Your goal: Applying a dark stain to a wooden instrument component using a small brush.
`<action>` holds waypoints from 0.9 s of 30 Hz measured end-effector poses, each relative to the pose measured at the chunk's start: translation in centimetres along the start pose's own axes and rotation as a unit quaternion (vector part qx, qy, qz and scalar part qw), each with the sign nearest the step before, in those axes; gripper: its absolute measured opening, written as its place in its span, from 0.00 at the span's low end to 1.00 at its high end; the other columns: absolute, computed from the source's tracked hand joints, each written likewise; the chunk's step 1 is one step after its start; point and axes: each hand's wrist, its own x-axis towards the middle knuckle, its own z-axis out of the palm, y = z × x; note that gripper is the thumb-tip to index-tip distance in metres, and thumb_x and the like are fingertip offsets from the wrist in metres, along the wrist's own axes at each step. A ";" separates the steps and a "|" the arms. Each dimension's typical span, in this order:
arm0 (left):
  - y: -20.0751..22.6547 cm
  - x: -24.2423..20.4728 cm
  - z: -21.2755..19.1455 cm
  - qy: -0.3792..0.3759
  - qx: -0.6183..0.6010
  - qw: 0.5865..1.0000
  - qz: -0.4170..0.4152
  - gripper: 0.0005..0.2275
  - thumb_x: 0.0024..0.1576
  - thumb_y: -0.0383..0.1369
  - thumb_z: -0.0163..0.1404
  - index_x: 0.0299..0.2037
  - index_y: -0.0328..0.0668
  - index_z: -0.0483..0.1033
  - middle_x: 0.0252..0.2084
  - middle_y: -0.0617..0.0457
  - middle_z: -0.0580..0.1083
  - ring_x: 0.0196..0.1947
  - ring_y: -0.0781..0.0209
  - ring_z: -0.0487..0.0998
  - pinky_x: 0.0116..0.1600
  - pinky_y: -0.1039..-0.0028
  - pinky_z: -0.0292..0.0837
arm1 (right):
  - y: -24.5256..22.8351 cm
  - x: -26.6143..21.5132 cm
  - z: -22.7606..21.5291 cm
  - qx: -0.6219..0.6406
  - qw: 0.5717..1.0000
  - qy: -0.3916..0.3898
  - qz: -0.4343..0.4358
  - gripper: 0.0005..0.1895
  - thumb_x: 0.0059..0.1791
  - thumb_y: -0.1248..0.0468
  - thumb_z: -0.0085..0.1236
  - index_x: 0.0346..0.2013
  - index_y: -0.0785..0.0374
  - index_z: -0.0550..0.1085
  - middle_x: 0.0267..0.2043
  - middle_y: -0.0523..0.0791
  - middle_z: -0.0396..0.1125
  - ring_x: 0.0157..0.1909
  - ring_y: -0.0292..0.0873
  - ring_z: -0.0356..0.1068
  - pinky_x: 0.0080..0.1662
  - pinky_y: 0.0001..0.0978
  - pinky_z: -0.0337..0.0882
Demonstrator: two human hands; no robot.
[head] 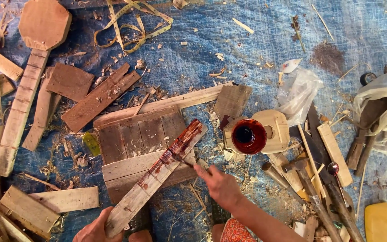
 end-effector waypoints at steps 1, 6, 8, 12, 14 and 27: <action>-0.1 0.0 0.3 0.001 0.008 1.000 -0.001 0.39 0.37 0.53 0.68 0.63 0.81 0.64 0.46 0.75 0.85 0.46 0.72 0.89 0.50 0.78 0.85 | -0.8 -0.8 0.6 0.041 0.999 -0.013 -0.011 0.44 0.46 0.77 0.49 0.71 0.38 0.51 0.29 0.40 0.59 0.16 0.31 0.51 0.13 0.15 0.59; -0.4 0.0 0.3 0.009 0.016 1.000 -0.011 0.39 0.37 0.53 0.67 0.63 0.81 0.64 0.46 0.75 0.84 0.46 0.73 0.88 0.50 0.78 0.84 | 4.6 2.2 -1.0 -0.052 0.995 0.030 0.084 0.31 0.46 0.72 0.51 0.64 0.54 0.64 0.25 0.45 0.64 0.12 0.37 0.57 0.12 0.29 0.63; -1.4 0.8 0.8 -0.020 0.000 1.000 -0.003 0.41 0.37 0.53 0.69 0.65 0.80 0.63 0.50 0.75 0.84 0.50 0.74 0.87 0.53 0.78 0.84 | 4.8 2.9 -1.1 -0.058 0.989 0.052 0.129 0.28 0.46 0.69 0.55 0.62 0.53 0.69 0.24 0.46 0.64 0.12 0.41 0.60 0.16 0.36 0.68; -1.3 0.6 1.0 -0.020 -0.009 1.000 0.011 0.42 0.37 0.52 0.70 0.65 0.76 0.63 0.51 0.73 0.83 0.51 0.74 0.87 0.54 0.79 0.84 | 1.5 1.9 0.3 -0.030 0.999 -0.003 0.012 0.41 0.47 0.77 0.47 0.71 0.45 0.52 0.31 0.47 0.63 0.12 0.31 0.50 0.10 0.19 0.55; -1.1 0.0 0.4 0.003 -0.001 1.000 0.011 0.41 0.36 0.52 0.70 0.64 0.76 0.65 0.49 0.72 0.84 0.49 0.74 0.88 0.52 0.80 0.85 | 1.5 1.9 0.7 0.009 1.000 0.011 -0.016 0.42 0.51 0.74 0.47 0.73 0.36 0.46 0.25 0.38 0.57 0.15 0.30 0.48 0.12 0.18 0.54; -0.2 -0.8 0.1 0.069 -0.027 0.997 0.011 0.39 0.33 0.45 0.69 0.62 0.69 0.71 0.47 0.67 0.85 0.49 0.73 0.87 0.52 0.81 0.84 | 4.1 3.9 -1.0 -0.020 0.997 -0.003 0.069 0.39 0.47 0.75 0.51 0.69 0.46 0.53 0.24 0.46 0.64 0.11 0.36 0.55 0.11 0.26 0.61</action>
